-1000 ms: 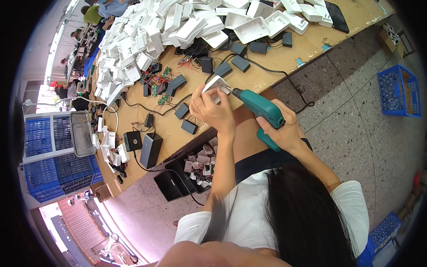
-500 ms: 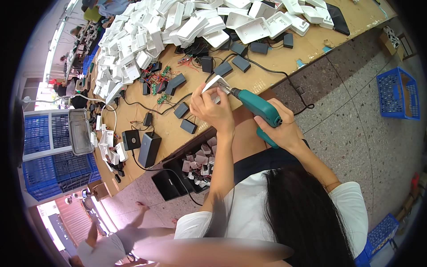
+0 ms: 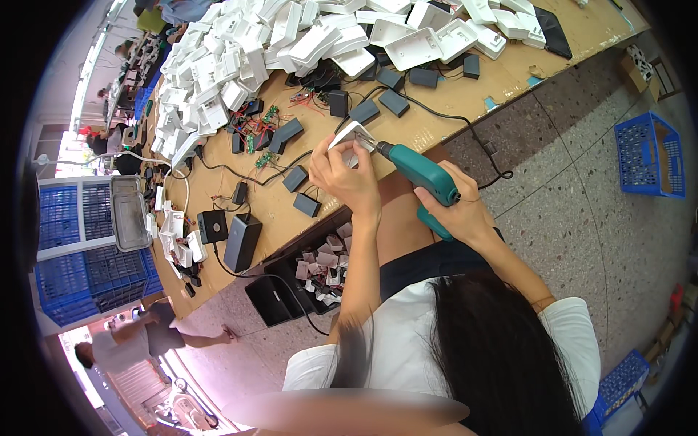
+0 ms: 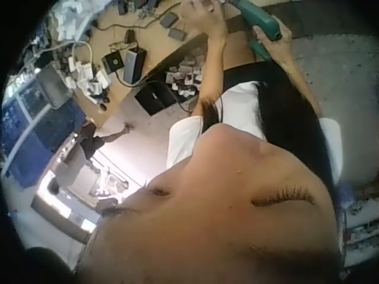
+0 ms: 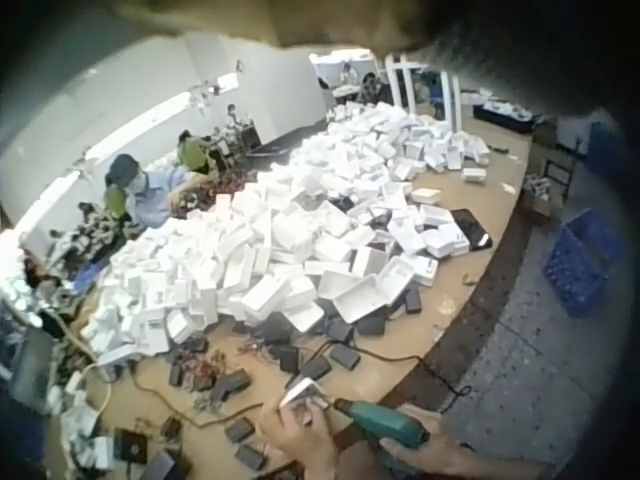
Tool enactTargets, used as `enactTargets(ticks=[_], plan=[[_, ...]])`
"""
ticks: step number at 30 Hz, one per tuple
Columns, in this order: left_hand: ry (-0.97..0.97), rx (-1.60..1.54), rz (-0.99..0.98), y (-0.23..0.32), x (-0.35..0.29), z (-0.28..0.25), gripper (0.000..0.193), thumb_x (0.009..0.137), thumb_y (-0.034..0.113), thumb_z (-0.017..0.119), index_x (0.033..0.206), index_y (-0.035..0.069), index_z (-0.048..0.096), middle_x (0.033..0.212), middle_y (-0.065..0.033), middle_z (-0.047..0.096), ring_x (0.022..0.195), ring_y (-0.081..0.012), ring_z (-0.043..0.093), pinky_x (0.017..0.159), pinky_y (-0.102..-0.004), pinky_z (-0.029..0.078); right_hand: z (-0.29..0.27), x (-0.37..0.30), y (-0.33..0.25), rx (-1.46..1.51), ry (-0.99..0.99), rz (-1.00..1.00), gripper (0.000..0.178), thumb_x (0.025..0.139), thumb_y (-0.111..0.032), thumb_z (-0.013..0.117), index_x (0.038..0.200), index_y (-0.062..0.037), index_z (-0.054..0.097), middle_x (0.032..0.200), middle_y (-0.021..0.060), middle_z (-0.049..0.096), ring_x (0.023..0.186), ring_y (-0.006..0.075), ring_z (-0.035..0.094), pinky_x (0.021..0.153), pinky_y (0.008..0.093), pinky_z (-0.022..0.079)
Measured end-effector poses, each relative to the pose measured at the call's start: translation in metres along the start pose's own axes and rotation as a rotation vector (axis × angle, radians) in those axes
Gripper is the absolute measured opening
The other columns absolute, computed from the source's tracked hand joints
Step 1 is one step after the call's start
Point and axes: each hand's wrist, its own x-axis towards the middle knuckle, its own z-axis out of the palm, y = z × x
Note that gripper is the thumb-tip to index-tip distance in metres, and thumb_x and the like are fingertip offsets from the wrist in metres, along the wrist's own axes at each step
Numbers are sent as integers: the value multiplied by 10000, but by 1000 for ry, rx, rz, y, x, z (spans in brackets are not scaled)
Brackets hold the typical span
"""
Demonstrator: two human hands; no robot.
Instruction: Assembling electronic components into plastic housings using an electric screwdriver.
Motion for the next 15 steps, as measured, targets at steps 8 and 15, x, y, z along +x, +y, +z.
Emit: enactTargets(ticks=[8,15], plan=[[3,2,3,1,-3,-1,122,801,118,778,855,65,681,1207,-53,609,1172,-290,543,1031,-460,356,1,-6,-7,187,5,210,194,928,-122,734,1014,25,642,870,55,592,641,116,628,540,269,517],[22,20,16,5,-8,-3,145,798,115,778,862,45,670,1214,-46,603,1175,-287,537,1025,-461,353,0,-16,-3,253,25,235,187,932,-105,726,1021,40,649,922,51,600,660,98,623,541,252,520]])
